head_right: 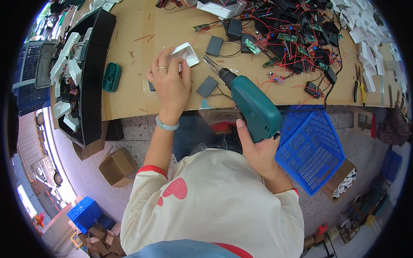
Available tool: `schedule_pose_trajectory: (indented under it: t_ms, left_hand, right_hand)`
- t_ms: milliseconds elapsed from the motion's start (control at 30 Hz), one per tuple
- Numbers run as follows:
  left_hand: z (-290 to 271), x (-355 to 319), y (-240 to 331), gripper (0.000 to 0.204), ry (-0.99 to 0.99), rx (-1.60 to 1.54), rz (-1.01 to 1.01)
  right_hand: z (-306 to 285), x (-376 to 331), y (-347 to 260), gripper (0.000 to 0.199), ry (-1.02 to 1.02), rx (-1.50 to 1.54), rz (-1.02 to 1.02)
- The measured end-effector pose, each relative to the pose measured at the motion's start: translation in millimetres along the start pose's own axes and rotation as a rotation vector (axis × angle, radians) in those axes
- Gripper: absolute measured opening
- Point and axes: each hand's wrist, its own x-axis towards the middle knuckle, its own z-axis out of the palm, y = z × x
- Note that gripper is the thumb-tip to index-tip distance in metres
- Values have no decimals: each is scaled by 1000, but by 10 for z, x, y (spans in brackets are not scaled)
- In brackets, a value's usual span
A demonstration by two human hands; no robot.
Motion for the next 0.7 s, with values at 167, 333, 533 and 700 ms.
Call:
schedule_pose_trajectory:
  t_ms: [167,333,533,700]
  left_hand:
    - [-14,14,4,11,-4,6,-2]
    - [-18,23,6,12,-3,-7,-6]
    - [-12,4,-14,13,-11,-22,-11]
    - [-15,17,5,13,-8,-18,-12]
  right_hand:
    - [48,82,14,25,-87,-61,6]
    - [128,118,76,22,-77,-75,-20]
    - [141,135,49,21,-94,-91,31]
    - [215,240,54,17,-90,-166,-18]
